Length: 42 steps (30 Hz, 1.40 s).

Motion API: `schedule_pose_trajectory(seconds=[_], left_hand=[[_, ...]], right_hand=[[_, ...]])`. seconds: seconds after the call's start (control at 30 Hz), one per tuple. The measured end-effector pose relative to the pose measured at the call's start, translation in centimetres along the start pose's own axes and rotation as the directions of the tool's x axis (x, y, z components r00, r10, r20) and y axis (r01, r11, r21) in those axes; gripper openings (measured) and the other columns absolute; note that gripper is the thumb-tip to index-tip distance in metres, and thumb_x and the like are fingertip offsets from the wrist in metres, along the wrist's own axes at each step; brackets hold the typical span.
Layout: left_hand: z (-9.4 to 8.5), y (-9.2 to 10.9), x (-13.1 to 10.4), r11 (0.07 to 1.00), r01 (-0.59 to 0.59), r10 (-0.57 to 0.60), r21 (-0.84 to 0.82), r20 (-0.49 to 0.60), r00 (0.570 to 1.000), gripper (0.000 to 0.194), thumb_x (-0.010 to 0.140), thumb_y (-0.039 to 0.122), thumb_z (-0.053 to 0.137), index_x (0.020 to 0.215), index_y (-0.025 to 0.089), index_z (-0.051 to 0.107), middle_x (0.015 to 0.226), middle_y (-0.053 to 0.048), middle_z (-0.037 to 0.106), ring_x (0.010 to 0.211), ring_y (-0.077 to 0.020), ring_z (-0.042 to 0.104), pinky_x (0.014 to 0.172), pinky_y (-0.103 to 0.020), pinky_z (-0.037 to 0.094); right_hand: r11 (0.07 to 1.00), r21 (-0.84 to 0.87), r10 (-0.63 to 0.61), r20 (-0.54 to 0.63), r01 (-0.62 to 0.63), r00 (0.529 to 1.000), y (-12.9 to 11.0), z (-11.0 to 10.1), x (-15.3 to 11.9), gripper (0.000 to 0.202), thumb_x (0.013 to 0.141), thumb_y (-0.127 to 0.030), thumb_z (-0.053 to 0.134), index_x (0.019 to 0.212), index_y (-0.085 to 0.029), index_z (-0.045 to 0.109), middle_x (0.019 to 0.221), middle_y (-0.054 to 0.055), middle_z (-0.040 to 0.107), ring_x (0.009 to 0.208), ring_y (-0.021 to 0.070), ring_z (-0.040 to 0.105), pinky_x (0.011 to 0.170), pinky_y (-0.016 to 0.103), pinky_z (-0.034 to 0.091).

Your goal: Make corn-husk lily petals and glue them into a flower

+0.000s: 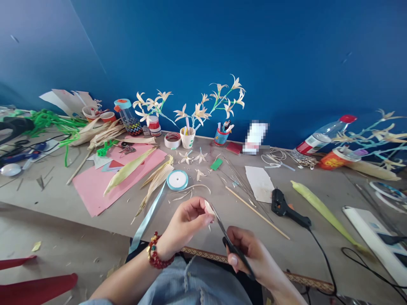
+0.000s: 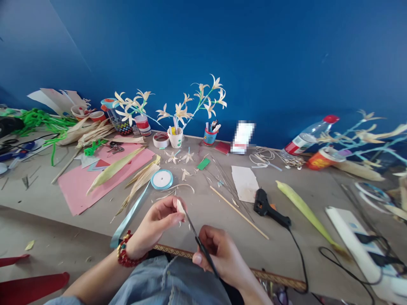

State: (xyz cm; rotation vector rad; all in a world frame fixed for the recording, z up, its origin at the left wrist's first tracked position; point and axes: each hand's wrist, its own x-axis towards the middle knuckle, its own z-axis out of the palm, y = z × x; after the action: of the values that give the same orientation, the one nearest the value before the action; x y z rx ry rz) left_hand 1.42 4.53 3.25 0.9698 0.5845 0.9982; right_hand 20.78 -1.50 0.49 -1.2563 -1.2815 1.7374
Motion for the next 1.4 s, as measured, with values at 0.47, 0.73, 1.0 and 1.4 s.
schedule_pose_trajectory(seconds=[0.47,0.73,1.0,1.4], left_hand=[[0.1,0.4,-0.2,0.986,0.026,-0.025,0.167,-0.003,1.0,0.024,0.082,0.033,0.072,0.073,0.015,0.058,0.074,-0.002,0.056,0.069,-0.0133,0.049,0.067,-0.026,0.038],[0.1,0.5,-0.2,0.987,0.035,-0.035,0.158,-0.002,0.999,0.024,0.082,0.031,0.072,0.072,0.015,0.056,0.072,-0.001,0.055,0.067,-0.0125,0.047,0.066,-0.026,0.036],[0.1,0.6,0.0,0.992,0.043,-0.044,0.118,0.002,0.999,0.025,0.08,0.033,0.075,0.072,0.015,0.059,0.071,0.0,0.056,0.066,-0.0116,0.048,0.063,-0.024,0.037],[0.3,1.2,0.0,0.988,0.036,-0.039,0.152,0.018,0.999,0.025,0.081,0.032,0.073,0.07,0.015,0.058,0.07,-0.002,0.057,0.066,-0.0122,0.049,0.065,-0.025,0.039]], right_hand=[[0.994,-0.098,-0.053,-0.012,0.051,0.999,-0.1,-0.2,-0.1,0.062,0.063,-0.073,0.076,0.068,-0.021,0.043,0.059,-0.007,0.043,0.052,0.0082,0.031,0.047,0.022,0.021],[0.989,-0.129,-0.078,-0.024,0.075,0.997,0.6,-0.5,0.1,0.063,0.064,-0.077,0.073,0.067,-0.022,0.042,0.055,-0.007,0.044,0.05,0.0078,0.03,0.046,0.022,0.02],[0.995,-0.093,-0.037,-0.023,0.035,0.999,1.0,-0.4,0.1,0.064,0.063,-0.078,0.073,0.066,-0.022,0.041,0.051,-0.007,0.047,0.044,0.0073,0.036,0.044,0.022,0.023],[0.992,-0.119,-0.048,-0.041,0.043,0.998,1.2,-0.7,0.4,0.062,0.064,-0.076,0.072,0.064,-0.023,0.04,0.047,-0.006,0.05,0.04,0.0073,0.038,0.042,0.021,0.024]])
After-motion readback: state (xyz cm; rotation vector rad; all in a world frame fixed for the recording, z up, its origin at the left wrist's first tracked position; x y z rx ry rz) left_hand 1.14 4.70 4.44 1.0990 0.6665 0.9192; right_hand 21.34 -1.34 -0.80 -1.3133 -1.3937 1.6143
